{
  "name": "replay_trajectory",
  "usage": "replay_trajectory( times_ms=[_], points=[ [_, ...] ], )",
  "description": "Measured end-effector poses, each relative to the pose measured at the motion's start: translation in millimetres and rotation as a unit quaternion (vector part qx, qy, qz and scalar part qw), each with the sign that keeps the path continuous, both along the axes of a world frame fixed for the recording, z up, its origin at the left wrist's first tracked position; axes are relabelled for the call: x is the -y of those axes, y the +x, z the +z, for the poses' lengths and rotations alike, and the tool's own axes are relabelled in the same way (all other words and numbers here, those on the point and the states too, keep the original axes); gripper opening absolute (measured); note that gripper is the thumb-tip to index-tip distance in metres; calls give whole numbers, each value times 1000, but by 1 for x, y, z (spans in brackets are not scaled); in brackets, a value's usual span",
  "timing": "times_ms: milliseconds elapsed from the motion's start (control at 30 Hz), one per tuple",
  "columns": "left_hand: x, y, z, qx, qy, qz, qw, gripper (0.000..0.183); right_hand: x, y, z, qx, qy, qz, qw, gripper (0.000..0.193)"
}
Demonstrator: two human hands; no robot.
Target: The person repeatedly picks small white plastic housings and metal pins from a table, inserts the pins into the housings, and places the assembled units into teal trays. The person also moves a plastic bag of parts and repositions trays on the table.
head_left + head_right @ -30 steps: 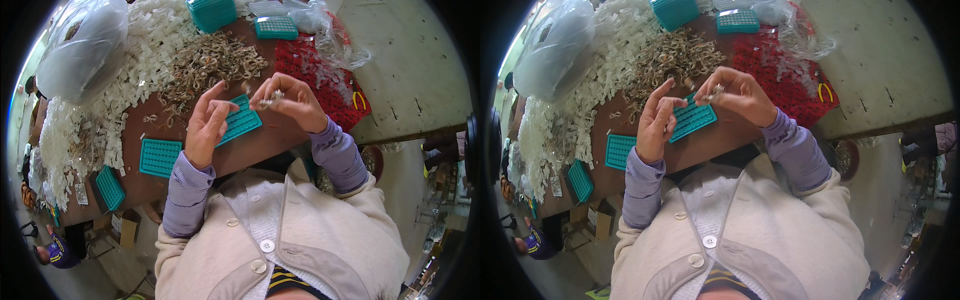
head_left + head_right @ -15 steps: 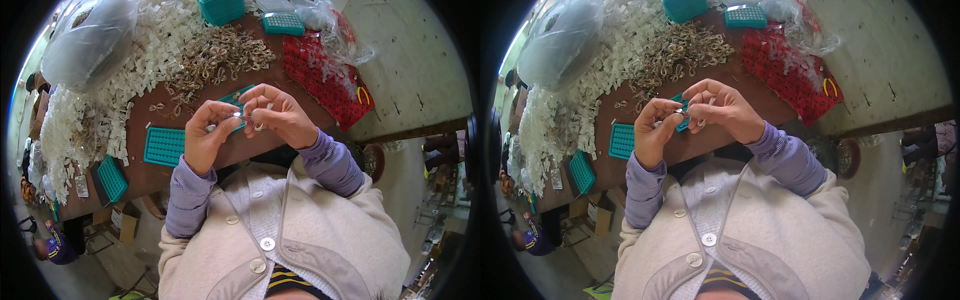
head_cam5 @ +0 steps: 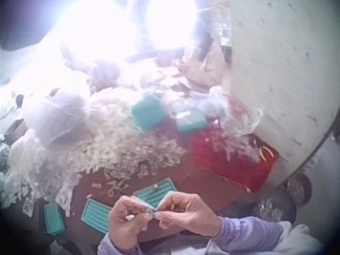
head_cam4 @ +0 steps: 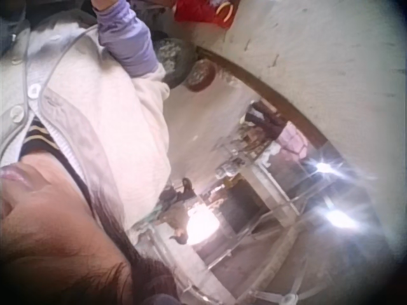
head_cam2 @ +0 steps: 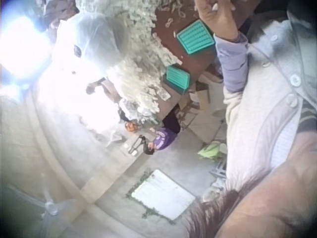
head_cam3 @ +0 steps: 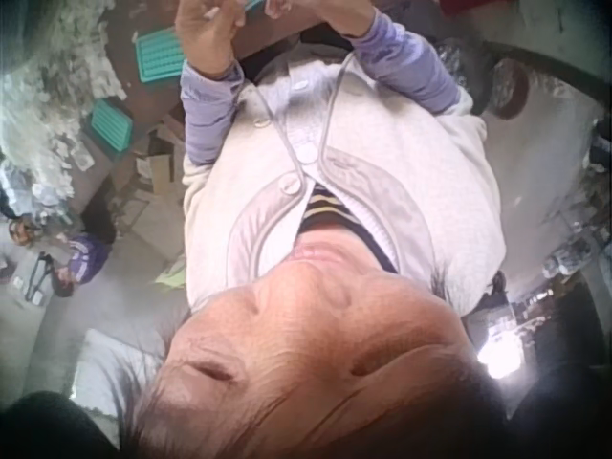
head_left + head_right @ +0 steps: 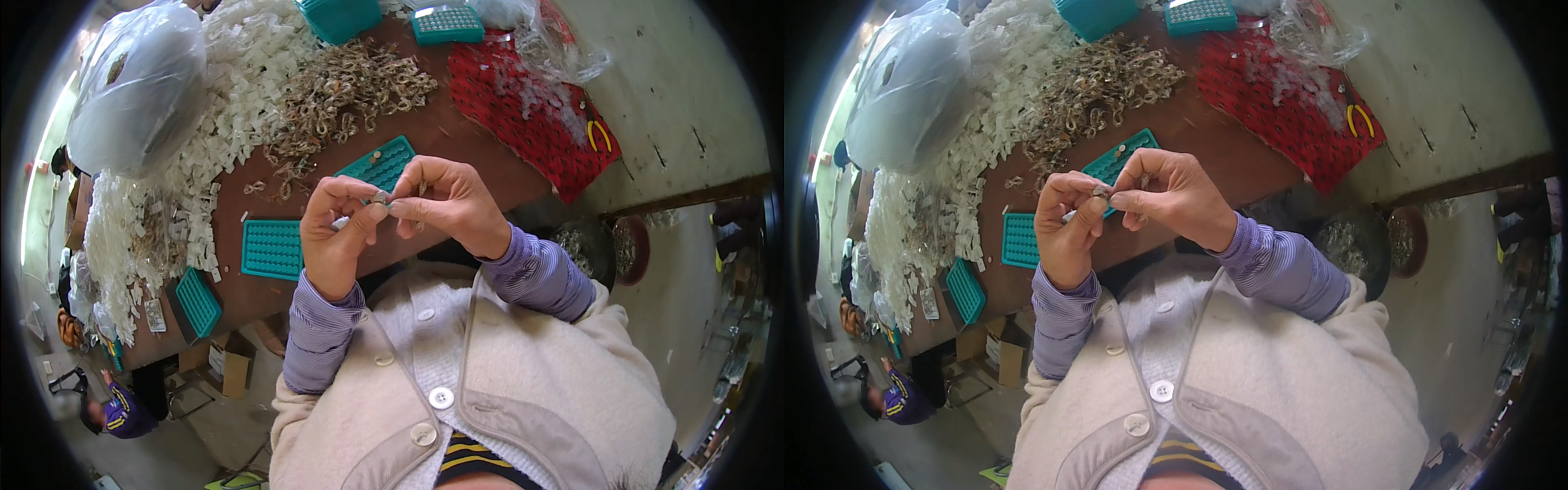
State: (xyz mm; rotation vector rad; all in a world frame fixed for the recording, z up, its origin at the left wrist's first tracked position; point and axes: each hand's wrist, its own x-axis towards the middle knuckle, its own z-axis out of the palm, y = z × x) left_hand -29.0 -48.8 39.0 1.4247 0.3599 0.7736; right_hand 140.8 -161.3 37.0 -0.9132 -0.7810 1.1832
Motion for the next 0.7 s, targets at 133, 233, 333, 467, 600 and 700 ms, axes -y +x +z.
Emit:
replay_trajectory(
  times_ms=[133, 233, 333, 467, 600, 700],
  points=[
    [-3, 2, -8, 24, -1, -11, 1000, 19, 4, 0, 1, -55, -29, 21, 998, 10],
    [-6, 2, -13, 26, 22, -10, 999, 19, 4, 2, 2, -52, -26, 3, 998, 10],
    [-9, -2, -15, 10, 74, 9, 997, 20, 1, 4, 3, -31, -28, -19, 999, 12],
    [-15, -9, -13, 8, 108, 13, 994, 20, -3, -1, 4, -3, -27, -33, 999, 12],
    [-17, -20, -10, -30, -139, -32, 989, 22, -5, -6, 5, 209, 58, -94, 972, 12],
    [-19, -25, -11, -46, -195, -106, 974, 25, -5, -7, 6, 378, 132, -118, 909, 17]
  ],
)
